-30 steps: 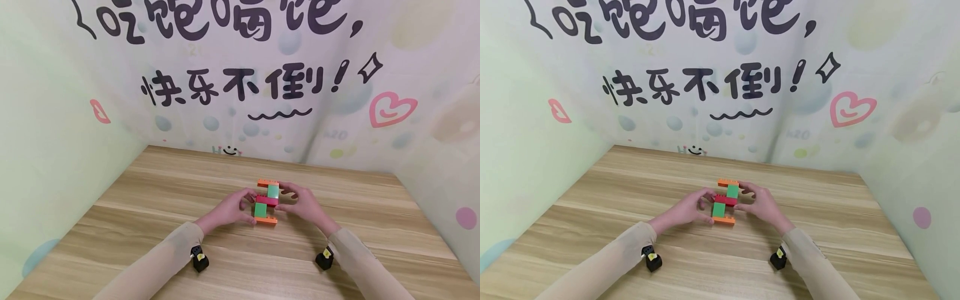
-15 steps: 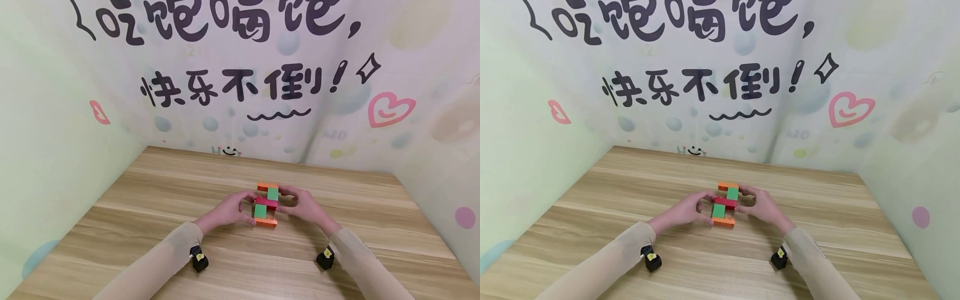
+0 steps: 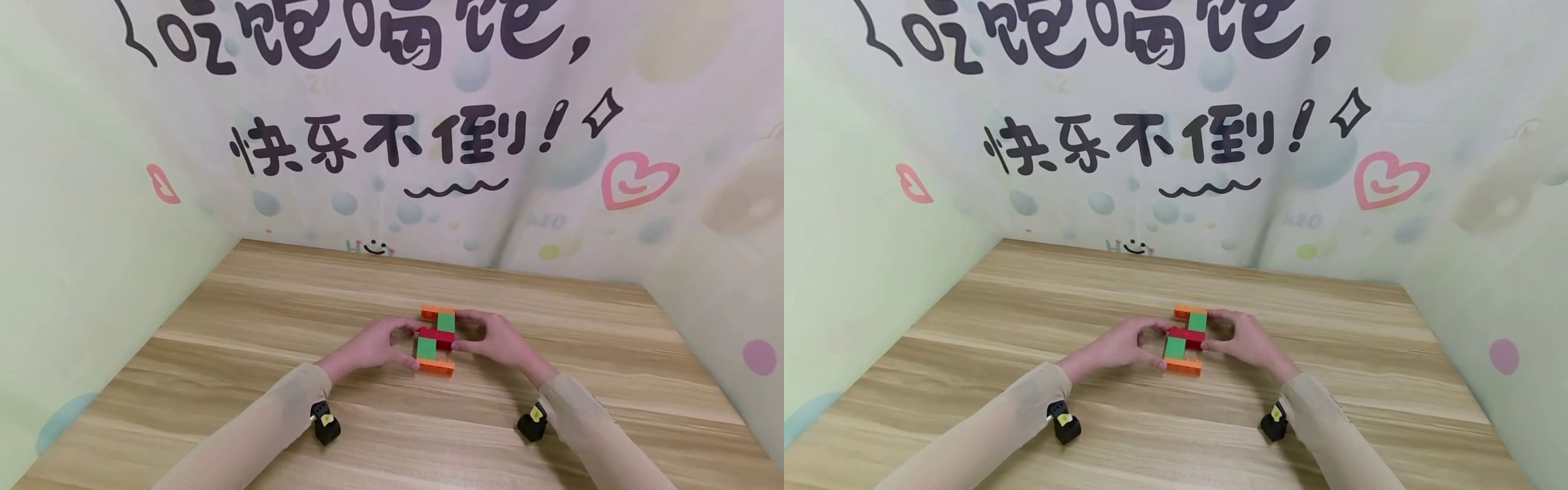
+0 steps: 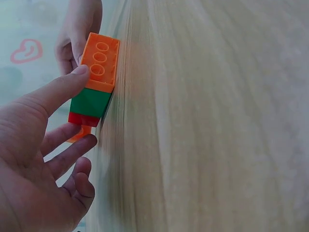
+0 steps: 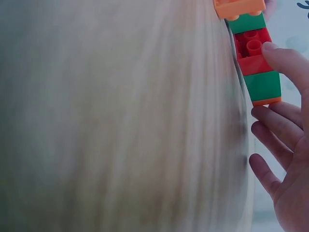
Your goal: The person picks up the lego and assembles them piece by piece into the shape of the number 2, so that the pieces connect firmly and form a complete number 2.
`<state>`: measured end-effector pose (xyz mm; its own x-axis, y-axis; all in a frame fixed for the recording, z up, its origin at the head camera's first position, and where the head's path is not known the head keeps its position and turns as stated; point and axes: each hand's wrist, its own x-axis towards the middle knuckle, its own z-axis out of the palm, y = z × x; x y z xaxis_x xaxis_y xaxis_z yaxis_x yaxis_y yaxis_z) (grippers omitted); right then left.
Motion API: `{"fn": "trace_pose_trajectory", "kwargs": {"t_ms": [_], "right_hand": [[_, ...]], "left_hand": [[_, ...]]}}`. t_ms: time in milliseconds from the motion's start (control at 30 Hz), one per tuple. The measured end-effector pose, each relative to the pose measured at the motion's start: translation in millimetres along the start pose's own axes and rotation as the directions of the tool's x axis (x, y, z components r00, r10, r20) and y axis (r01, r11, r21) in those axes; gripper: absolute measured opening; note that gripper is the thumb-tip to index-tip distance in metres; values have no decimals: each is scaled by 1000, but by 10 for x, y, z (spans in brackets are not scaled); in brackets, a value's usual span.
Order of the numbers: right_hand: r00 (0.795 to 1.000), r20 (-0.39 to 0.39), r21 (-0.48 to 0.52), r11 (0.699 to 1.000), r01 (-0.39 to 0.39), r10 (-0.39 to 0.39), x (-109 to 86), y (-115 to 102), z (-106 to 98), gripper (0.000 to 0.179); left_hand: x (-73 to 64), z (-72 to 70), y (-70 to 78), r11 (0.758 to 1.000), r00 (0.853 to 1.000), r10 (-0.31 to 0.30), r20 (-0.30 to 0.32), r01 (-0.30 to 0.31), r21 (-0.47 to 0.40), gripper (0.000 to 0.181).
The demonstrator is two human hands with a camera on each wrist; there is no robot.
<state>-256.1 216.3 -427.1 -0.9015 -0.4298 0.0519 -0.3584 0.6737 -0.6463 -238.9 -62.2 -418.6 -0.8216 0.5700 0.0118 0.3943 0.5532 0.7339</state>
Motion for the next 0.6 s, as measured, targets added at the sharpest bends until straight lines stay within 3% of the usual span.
{"fn": "trace_pose_trajectory", "kwargs": {"t_ms": [600], "right_hand": [[1000, 27, -29, 1000, 10, -9, 17, 20, -9, 69]], "left_hand": [[13, -14, 4, 999, 1000, -20, -1, 20, 26, 71]]}}
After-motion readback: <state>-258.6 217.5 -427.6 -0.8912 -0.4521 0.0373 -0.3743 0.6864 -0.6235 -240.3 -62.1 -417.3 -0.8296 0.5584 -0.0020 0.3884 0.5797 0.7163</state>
